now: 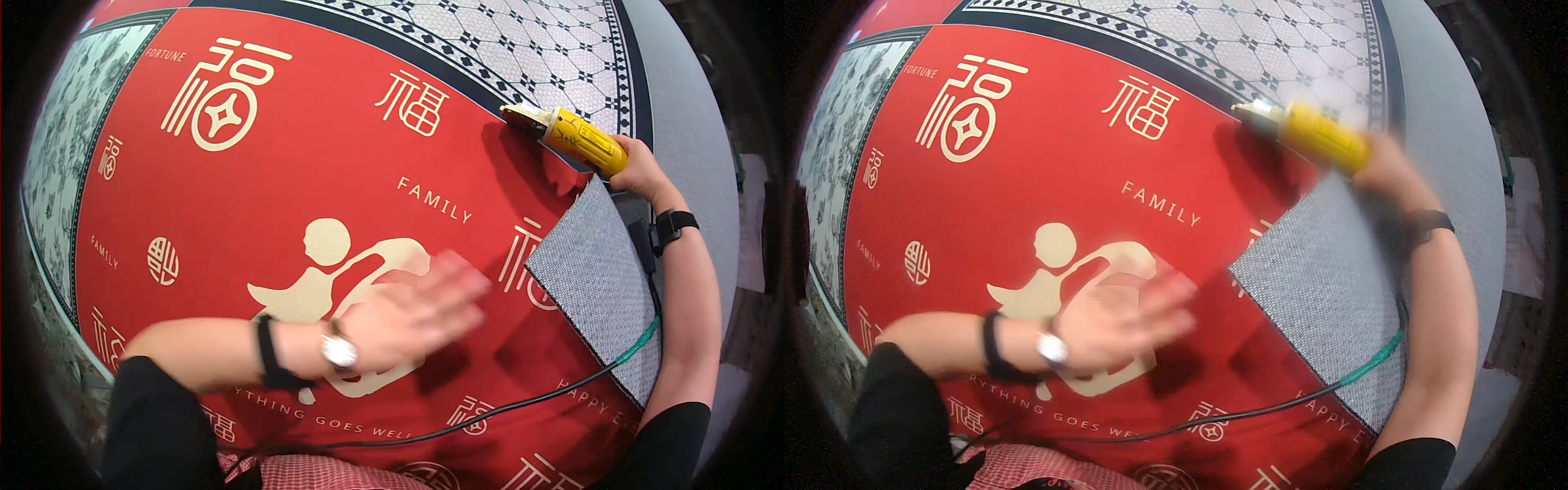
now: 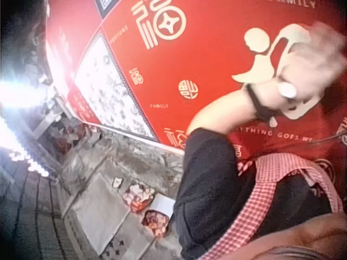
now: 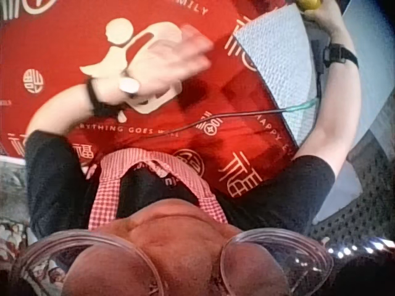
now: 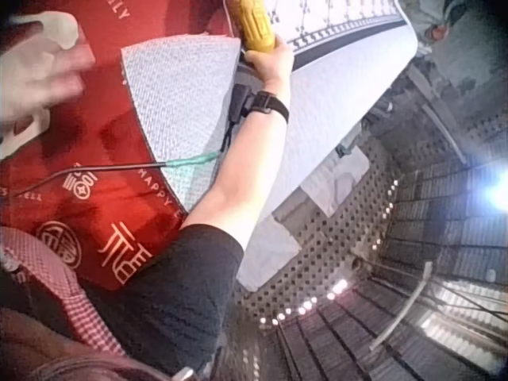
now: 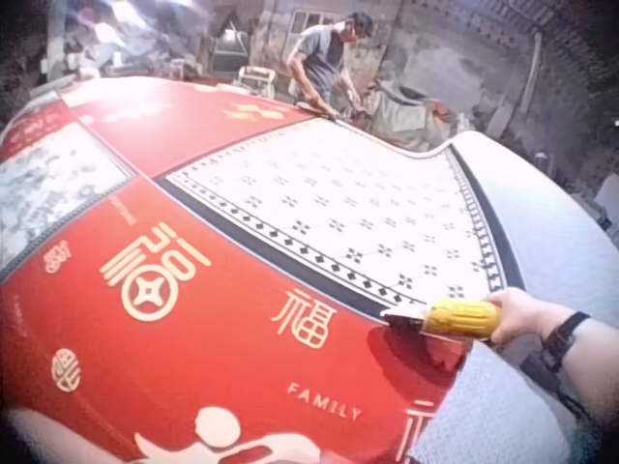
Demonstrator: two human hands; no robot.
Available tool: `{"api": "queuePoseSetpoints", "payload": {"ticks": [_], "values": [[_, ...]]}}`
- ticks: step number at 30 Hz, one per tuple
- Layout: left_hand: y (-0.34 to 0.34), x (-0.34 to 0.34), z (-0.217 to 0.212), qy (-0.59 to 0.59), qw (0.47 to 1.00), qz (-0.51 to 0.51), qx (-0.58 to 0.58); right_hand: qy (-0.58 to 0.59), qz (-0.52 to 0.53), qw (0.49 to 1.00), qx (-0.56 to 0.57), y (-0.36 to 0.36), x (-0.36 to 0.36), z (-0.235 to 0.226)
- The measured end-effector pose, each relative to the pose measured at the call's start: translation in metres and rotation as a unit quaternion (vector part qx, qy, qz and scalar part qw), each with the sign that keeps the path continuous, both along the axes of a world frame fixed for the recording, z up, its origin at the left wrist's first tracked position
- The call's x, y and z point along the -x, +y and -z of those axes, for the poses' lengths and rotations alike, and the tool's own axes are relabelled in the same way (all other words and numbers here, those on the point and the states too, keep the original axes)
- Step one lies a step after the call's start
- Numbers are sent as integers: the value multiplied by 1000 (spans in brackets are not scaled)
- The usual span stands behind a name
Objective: Cutting various patterned floor mats and material rolls using a handheld electric rotary cutter on a large industrial work table.
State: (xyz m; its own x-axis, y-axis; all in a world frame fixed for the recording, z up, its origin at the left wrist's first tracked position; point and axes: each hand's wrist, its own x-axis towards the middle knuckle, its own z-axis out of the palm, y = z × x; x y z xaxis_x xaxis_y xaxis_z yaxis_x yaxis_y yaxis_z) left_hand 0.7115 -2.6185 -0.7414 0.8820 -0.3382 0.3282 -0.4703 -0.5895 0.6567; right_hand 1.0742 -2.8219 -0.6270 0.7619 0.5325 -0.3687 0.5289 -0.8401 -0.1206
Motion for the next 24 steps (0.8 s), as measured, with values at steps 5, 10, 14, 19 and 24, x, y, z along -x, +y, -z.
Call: {"api": "queuePoseSetpoints", "payload": {"ticks": [5,10,14,19,24], "values": [[179,27,11,154,899,-281,-299,15,8,1000,-22,-1,-9,7],[252,69,23,240,786,-351,-448,-34,-28,998,-37,26,-12,22],[251,68,25,209,803,-359,-427,5,-28,998,-54,69,11,16],[251,69,22,199,808,-365,-418,-10,-19,999,-32,100,10,25],[254,71,25,186,823,-367,-391,1,-55,996,-67,130,3,42]]}}
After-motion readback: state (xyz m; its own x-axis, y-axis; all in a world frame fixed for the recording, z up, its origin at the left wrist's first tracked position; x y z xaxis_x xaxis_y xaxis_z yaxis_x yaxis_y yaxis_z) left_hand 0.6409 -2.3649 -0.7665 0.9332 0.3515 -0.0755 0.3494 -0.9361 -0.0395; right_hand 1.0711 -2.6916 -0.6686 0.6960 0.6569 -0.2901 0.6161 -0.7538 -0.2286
